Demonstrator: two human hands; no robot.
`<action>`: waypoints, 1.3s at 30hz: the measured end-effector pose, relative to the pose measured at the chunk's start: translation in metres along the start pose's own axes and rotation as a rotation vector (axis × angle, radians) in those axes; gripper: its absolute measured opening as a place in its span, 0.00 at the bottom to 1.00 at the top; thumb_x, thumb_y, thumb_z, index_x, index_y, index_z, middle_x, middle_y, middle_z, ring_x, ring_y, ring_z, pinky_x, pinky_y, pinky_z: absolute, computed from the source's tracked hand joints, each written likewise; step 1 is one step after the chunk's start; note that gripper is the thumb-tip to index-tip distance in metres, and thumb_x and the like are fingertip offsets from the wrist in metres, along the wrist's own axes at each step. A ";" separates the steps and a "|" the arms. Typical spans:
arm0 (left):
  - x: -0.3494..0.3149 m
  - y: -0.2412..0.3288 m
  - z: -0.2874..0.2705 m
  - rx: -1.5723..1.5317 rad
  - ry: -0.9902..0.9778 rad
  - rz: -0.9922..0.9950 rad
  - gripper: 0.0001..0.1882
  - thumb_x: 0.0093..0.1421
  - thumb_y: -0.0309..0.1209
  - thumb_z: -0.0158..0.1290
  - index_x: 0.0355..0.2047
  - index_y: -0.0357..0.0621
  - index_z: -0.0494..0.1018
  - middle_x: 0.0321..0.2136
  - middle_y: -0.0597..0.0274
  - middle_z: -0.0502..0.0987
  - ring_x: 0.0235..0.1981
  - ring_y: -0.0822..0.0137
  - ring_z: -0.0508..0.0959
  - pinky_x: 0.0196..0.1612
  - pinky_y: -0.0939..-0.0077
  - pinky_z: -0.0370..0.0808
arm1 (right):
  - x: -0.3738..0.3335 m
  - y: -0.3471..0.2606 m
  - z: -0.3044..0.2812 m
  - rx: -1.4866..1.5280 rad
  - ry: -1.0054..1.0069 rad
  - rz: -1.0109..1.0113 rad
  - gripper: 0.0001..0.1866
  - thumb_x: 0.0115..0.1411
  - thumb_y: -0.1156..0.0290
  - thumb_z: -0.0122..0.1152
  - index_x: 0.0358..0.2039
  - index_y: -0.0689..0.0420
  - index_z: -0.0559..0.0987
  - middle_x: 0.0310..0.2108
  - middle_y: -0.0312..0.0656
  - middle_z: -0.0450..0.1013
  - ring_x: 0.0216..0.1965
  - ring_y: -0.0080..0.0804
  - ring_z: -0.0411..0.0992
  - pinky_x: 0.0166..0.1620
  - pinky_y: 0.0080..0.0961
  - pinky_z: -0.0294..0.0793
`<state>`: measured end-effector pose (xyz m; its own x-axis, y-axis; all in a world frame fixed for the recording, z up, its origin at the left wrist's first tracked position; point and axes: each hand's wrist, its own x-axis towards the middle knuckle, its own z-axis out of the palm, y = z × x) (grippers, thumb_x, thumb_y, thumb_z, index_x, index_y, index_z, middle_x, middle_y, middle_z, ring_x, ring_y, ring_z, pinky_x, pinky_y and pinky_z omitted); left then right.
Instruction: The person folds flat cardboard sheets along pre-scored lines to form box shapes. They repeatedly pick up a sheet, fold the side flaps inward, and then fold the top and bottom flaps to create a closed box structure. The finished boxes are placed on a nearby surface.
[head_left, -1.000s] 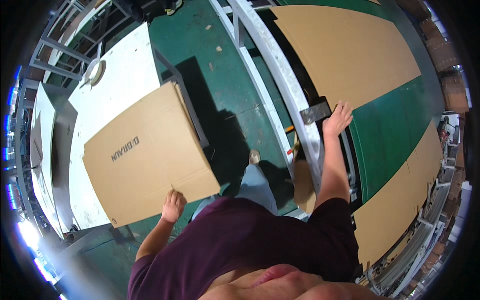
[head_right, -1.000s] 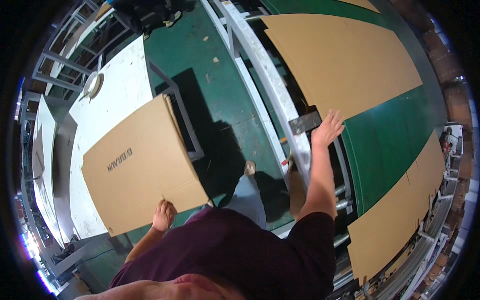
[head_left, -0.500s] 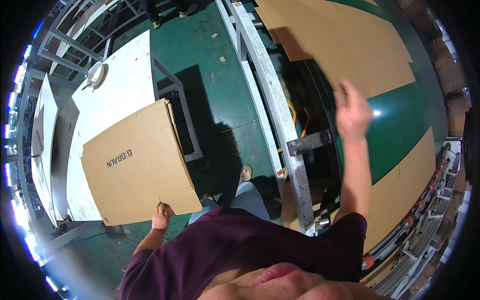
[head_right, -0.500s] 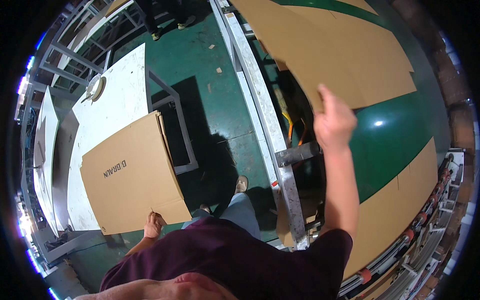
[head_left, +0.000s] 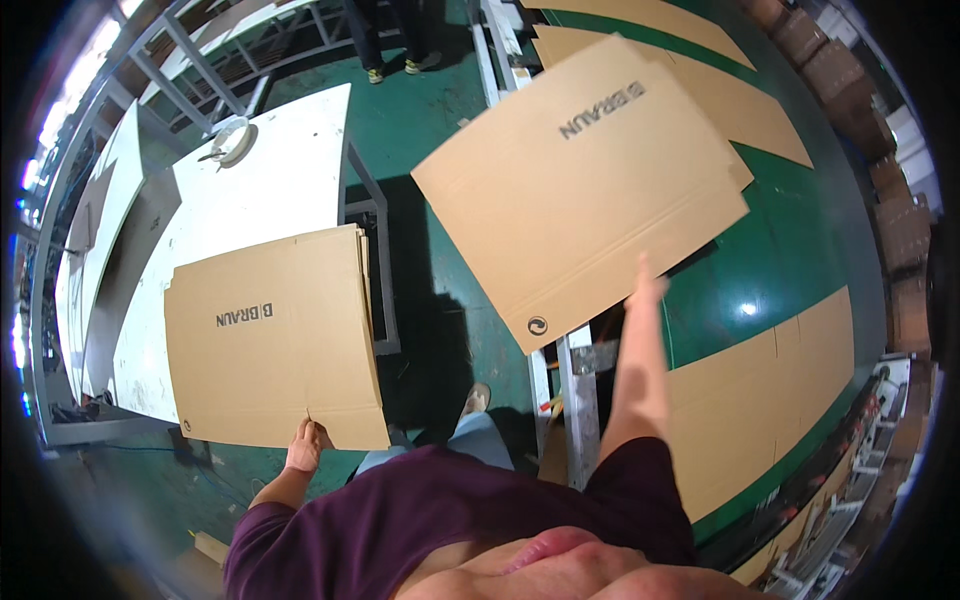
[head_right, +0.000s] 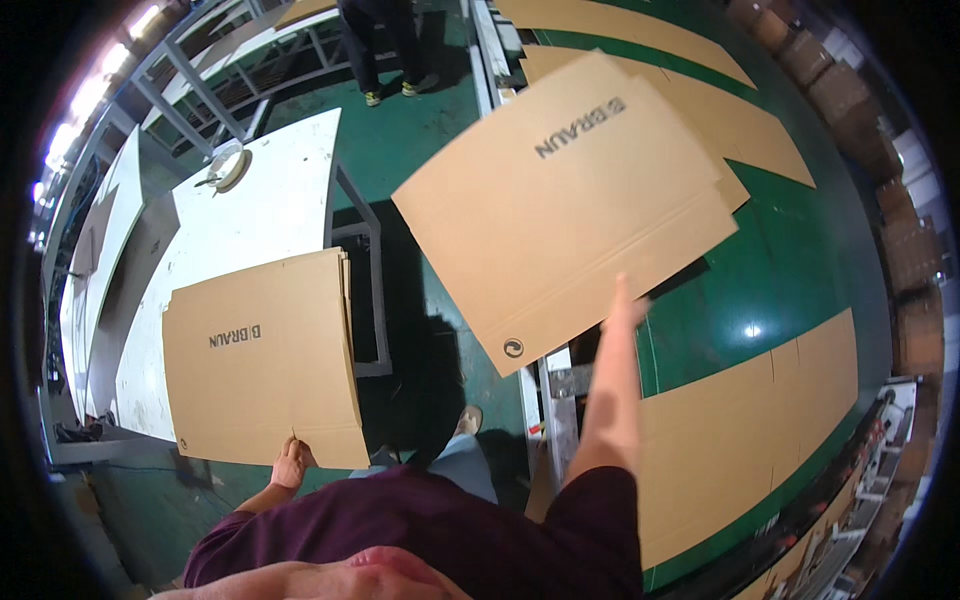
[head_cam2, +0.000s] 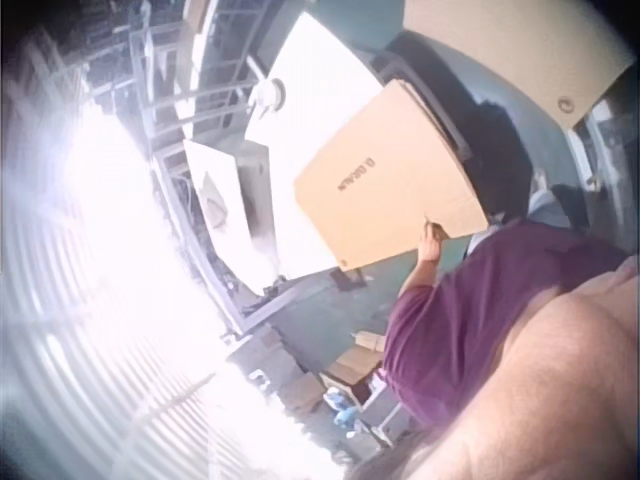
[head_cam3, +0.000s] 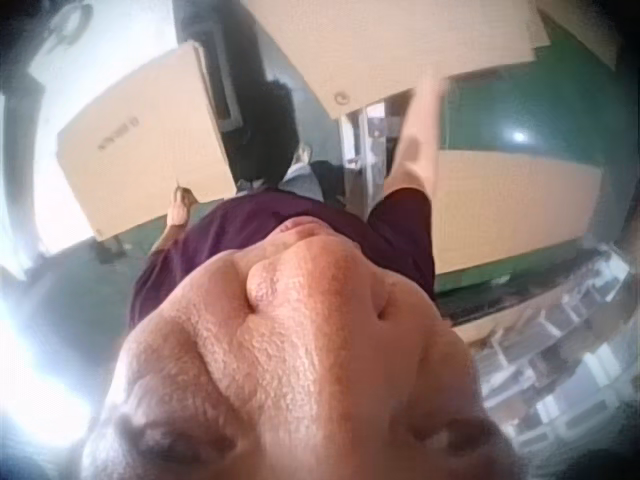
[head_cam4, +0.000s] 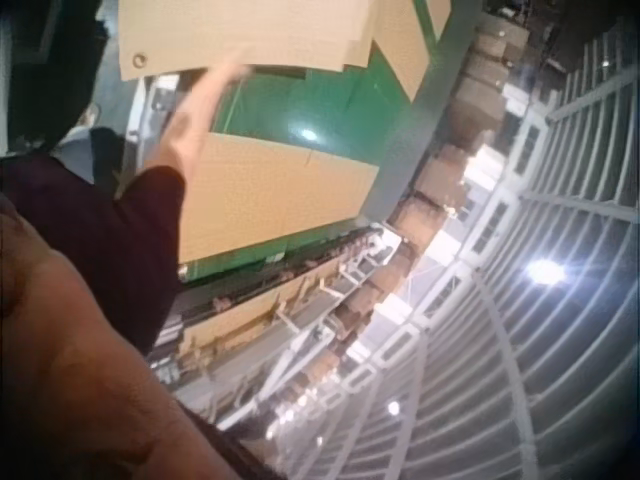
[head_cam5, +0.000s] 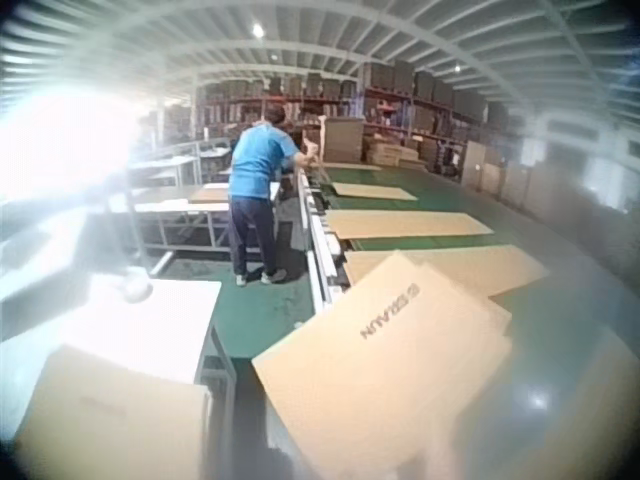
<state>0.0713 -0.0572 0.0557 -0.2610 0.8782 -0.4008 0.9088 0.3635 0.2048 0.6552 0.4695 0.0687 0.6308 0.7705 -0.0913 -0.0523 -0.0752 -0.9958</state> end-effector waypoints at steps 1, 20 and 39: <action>-0.002 0.002 0.000 0.004 -0.008 -0.014 0.20 0.64 0.31 0.43 0.55 0.38 0.61 0.57 0.47 0.62 0.54 0.48 0.68 0.55 0.62 0.70 | -0.012 0.044 0.021 0.212 0.048 0.330 0.32 0.50 0.64 0.73 0.50 0.67 0.71 0.50 0.49 0.72 0.48 0.43 0.73 0.46 0.43 0.77; -0.007 -0.031 0.001 0.238 0.141 0.455 0.18 0.59 0.33 0.44 0.46 0.38 0.71 0.56 0.52 0.65 0.60 0.55 0.63 0.57 0.63 0.65 | -0.424 -0.060 0.119 0.538 -1.020 0.577 0.25 0.55 0.80 0.57 0.55 0.55 0.66 0.46 0.42 0.71 0.42 0.40 0.74 0.37 0.40 0.81; -0.029 -0.066 0.037 0.159 -0.256 0.419 0.24 0.64 0.36 0.39 0.61 0.51 0.60 0.63 0.57 0.59 0.64 0.58 0.58 0.66 0.59 0.52 | -0.786 0.064 0.086 0.508 -0.952 1.269 0.15 0.63 0.74 0.54 0.49 0.64 0.68 0.46 0.49 0.71 0.50 0.46 0.71 0.54 0.47 0.73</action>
<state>0.0309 -0.1181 0.0210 0.2064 0.8268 -0.5232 0.9617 -0.0728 0.2643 0.0892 -0.0869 0.0758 -0.6626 0.4842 -0.5714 -0.4786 -0.8606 -0.1741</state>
